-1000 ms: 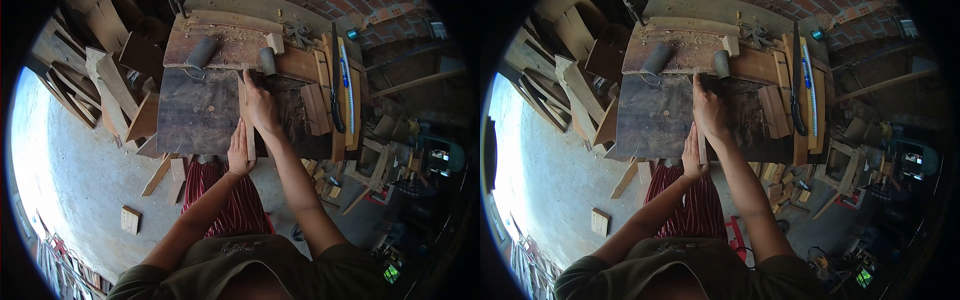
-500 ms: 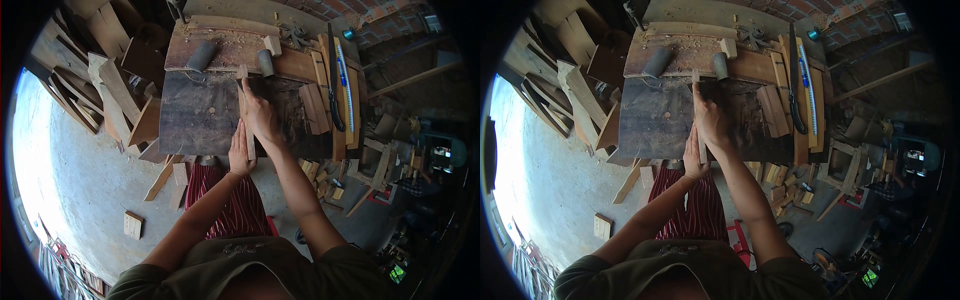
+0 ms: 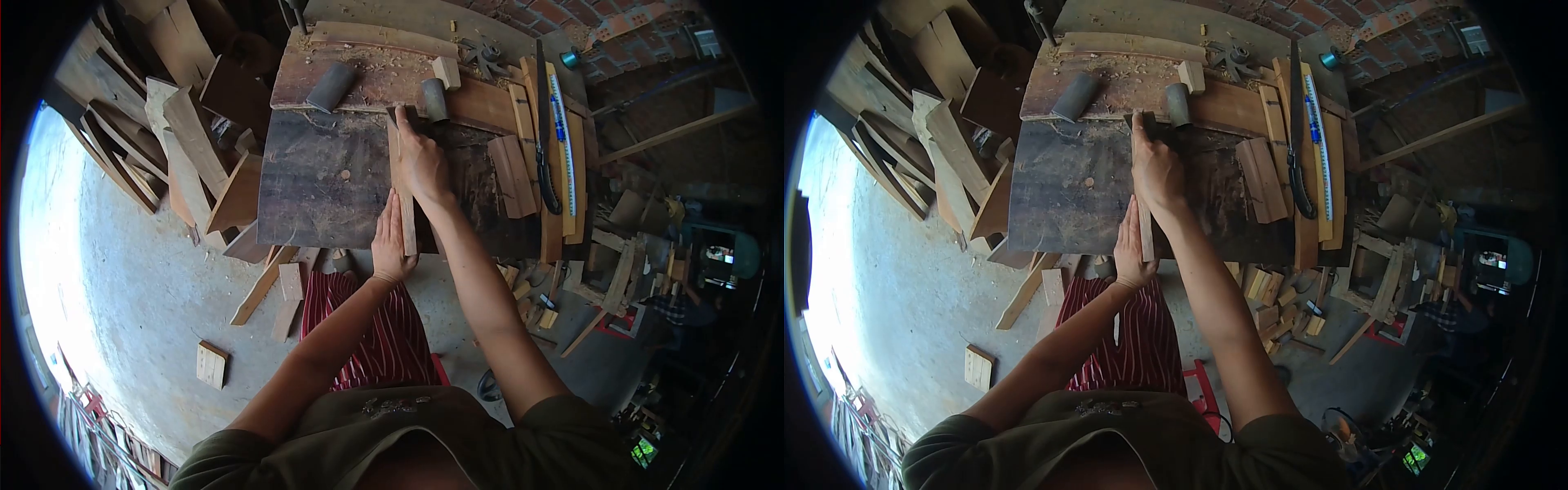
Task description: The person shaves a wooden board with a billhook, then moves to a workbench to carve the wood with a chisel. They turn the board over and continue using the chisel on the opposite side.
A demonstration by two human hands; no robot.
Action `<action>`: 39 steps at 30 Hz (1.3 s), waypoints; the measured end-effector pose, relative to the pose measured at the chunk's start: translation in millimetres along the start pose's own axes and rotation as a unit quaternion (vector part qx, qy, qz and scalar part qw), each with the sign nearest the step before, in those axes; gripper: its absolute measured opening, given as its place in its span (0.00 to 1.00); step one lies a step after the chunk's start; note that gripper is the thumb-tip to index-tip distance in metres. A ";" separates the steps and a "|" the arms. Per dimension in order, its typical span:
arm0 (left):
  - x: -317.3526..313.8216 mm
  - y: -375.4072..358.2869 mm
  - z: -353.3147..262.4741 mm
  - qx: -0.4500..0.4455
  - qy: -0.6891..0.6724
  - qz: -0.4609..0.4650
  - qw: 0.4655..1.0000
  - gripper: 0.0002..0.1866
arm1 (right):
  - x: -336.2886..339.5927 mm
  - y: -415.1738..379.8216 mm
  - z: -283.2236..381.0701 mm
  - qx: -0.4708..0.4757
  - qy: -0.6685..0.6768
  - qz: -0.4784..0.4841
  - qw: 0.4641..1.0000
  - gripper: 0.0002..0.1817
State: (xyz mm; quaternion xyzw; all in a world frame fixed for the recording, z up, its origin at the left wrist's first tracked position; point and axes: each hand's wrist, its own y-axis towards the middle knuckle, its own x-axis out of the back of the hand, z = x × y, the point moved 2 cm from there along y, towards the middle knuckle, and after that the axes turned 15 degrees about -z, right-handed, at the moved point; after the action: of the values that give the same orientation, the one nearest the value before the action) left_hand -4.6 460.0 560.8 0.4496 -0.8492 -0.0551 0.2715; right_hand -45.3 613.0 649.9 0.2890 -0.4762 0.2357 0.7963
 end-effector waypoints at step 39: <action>2.1 0.7 -1.0 0.014 -0.012 -0.004 1.000 0.50 | -1.5 26.2 5.4 0.000 -0.096 0.046 0.994 0.34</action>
State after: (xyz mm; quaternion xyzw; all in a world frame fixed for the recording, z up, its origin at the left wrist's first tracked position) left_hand -5.5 458.9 562.8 0.4561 -0.8513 -0.0498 0.2546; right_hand -66.3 628.1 656.8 0.2881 -0.5635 0.2428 0.7352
